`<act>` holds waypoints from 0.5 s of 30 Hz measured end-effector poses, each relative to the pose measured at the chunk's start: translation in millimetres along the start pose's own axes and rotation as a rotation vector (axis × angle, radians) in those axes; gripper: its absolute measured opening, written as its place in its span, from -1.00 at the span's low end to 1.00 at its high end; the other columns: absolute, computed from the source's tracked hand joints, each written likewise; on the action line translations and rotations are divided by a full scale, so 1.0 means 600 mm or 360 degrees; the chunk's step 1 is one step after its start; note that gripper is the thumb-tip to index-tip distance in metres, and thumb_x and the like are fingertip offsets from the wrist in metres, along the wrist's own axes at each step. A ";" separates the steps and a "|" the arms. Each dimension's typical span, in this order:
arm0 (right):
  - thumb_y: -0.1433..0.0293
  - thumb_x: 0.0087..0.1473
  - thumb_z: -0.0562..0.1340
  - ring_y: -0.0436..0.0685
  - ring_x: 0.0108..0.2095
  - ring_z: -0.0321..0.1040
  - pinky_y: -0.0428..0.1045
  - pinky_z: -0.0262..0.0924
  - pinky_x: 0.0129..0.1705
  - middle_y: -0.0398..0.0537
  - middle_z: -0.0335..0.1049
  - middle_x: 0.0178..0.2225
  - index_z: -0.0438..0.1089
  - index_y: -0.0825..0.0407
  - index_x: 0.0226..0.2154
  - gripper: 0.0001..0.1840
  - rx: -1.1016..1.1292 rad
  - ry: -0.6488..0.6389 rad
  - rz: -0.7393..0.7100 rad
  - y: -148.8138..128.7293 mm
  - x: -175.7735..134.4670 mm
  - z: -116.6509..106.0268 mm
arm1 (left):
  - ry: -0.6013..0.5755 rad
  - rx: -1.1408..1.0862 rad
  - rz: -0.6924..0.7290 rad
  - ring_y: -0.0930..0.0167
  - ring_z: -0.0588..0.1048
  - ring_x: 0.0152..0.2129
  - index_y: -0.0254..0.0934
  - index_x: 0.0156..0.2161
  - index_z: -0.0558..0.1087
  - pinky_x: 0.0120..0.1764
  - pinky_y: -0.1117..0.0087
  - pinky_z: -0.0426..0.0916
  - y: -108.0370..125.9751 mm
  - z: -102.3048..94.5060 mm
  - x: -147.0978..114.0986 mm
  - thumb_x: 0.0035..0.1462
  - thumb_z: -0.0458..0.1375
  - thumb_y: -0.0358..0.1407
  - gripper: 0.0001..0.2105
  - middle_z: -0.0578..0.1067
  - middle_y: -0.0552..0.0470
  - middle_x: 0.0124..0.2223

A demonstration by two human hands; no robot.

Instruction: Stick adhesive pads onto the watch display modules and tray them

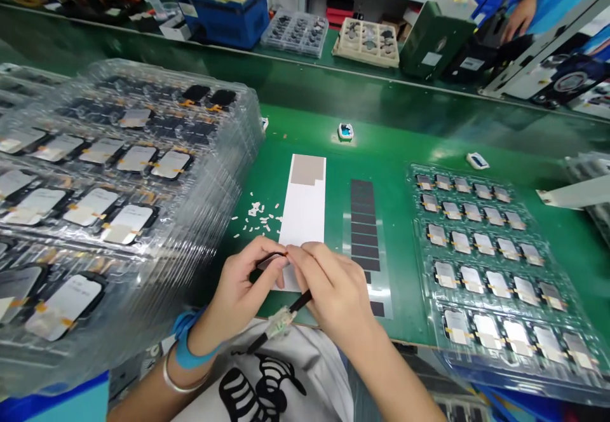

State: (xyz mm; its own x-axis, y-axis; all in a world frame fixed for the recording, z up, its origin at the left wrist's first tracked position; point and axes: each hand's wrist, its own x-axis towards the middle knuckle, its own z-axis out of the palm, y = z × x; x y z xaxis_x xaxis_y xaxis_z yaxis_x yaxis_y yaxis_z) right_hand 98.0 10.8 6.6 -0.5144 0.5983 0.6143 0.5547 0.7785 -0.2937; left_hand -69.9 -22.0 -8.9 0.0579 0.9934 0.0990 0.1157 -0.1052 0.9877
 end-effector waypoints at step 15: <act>0.54 0.21 0.26 -0.07 -0.42 0.40 -0.16 0.24 -0.47 -0.13 0.46 -0.35 0.46 0.06 -0.24 -0.91 0.0228 -0.0075 0.0125 0.006 0.056 -0.011 | 0.0244 -0.0252 -0.0103 0.49 0.41 -0.54 -0.20 -0.13 0.38 -0.44 0.51 0.32 -0.015 0.004 -0.004 0.38 0.08 -0.20 -0.88 0.46 0.07 -0.34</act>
State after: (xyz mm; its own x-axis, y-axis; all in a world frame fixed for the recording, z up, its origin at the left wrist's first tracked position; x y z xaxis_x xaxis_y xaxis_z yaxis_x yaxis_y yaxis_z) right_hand 87.1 32.2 31.1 -0.5052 0.6639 0.5513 0.4973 0.7461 -0.4428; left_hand -68.8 -23.3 -18.6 -0.0975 0.9944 0.0403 -0.0436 -0.0447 0.9980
